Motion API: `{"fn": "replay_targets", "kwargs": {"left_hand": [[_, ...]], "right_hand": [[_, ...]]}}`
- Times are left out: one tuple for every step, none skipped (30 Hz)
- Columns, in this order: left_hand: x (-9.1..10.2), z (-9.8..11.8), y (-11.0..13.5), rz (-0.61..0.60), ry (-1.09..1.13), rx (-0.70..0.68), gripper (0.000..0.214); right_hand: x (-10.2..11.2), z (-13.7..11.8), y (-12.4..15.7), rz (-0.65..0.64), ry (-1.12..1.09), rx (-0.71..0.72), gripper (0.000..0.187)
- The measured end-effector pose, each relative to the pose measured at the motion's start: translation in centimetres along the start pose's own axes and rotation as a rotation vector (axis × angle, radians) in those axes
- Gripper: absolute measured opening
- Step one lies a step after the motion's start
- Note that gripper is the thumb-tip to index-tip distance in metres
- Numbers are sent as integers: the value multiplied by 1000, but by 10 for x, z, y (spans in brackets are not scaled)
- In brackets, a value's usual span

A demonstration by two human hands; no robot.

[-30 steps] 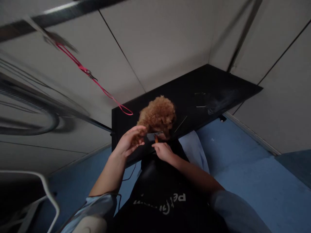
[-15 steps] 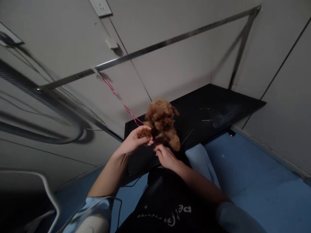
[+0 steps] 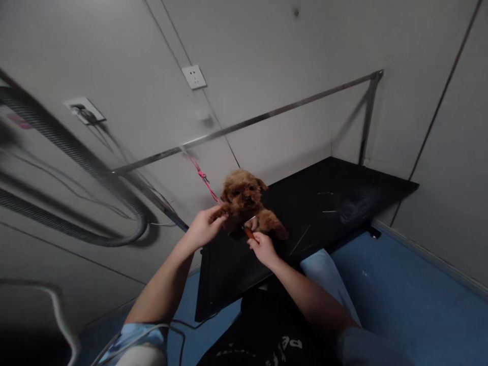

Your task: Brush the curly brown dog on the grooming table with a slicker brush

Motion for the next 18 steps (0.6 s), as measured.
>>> {"fn": "replay_targets", "kwargs": {"left_hand": [[5,4,-1,29,-71,-43,16],[8,8,-2,39,-114,-82,14],[8,11,-3,25,-122,-112,14],[7,12,-4,0,-91,-124,16],[5,11,-6,-33,-27,-112,19],[3,7,-8,-67,60,-77,22],[1,2,-11,-95,156,-28,26],[0,-3,-14,-111,242,22,31],[0,-9,-18,-115,309,62,34],[2,-13,-22,-111,358,85,37],[5,-16,-27,-109,395,95,39],[7,-18,-32,-108,422,99,40],[10,-20,-37,-115,441,106,41],[12,-22,-41,-126,458,116,42],[14,-23,-46,-134,473,125,43],[17,-24,-50,-136,487,131,44],[20,-24,-53,-133,502,133,45],[23,-24,-56,-128,522,133,45]], "right_hand": [[-5,0,-1,-38,-4,-26,16],[-9,-5,-2,-67,1,-14,16],[-11,-14,-2,-77,14,30,16],[-10,-24,-3,-65,32,91,17],[-9,-33,-4,-43,55,154,18],[-8,-39,-4,-24,79,193,18],[-9,-40,-5,-29,96,189,15],[-13,-34,-5,-63,99,133,13],[-19,-24,-4,-120,86,39,14],[-27,-14,-2,-190,59,-65,17],[-33,-7,0,-246,27,-141,20],[-36,-7,-1,-273,-5,-164,21],[-35,-15,-5,-264,-29,-126,21],[-31,-28,-12,-226,-45,-46,21],[-26,-43,-19,-183,-54,41,21],[-21,-55,-26,-152,-59,94,22],[-18,-62,-32,-146,-65,96,23],[-19,-64,-36,-179,-75,46,25]]}}
Point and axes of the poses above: each hand's wrist, its own y-axis away from the middle knuckle, its own x-axis out of the back of the hand, z = x × y, the point moved 8 cm from there along -y, towards the middle knuckle, and after that the axes turned 10 degrees about y, right-handed, at the moved point
